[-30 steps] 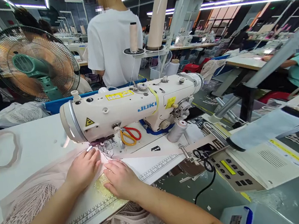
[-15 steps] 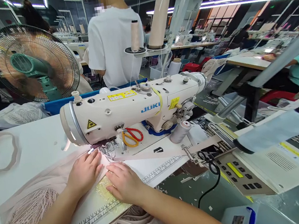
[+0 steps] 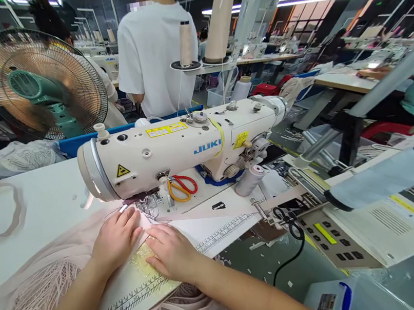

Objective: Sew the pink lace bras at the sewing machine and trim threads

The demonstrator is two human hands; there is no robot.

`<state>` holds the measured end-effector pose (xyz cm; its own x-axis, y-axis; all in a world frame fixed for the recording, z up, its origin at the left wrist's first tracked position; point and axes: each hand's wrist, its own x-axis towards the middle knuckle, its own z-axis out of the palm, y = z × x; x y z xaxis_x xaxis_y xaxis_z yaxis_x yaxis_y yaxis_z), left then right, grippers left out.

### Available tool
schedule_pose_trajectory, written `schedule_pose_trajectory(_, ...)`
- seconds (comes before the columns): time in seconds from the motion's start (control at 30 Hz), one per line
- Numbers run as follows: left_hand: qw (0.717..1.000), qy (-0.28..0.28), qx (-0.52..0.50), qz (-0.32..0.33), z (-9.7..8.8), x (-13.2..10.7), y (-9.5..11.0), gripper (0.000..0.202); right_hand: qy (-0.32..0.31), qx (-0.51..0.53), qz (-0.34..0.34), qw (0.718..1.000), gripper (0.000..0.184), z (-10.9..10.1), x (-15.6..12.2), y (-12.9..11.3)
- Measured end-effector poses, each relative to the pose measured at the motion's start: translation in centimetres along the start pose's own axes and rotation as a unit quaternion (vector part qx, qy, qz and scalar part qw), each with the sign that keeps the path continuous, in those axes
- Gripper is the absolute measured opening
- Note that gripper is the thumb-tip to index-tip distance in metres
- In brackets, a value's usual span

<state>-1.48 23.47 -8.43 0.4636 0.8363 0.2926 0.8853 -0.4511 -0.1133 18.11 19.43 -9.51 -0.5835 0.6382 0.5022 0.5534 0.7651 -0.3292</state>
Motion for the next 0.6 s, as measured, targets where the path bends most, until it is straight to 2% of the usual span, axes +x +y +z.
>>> schedule_pose_trajectory(0.4,0.999,0.018,-0.035,-0.011,-0.17,0.14,0.10,0.035,0.030,0.039,0.021,0.999,0.021,-0.06,-0.29,0.06)
schedule_pose_trajectory(0.6,0.999,0.003,-0.043,-0.024,-0.30,0.38,0.21,0.033,0.037,0.050,0.022,0.998,0.022,0.03,-0.44,0.12)
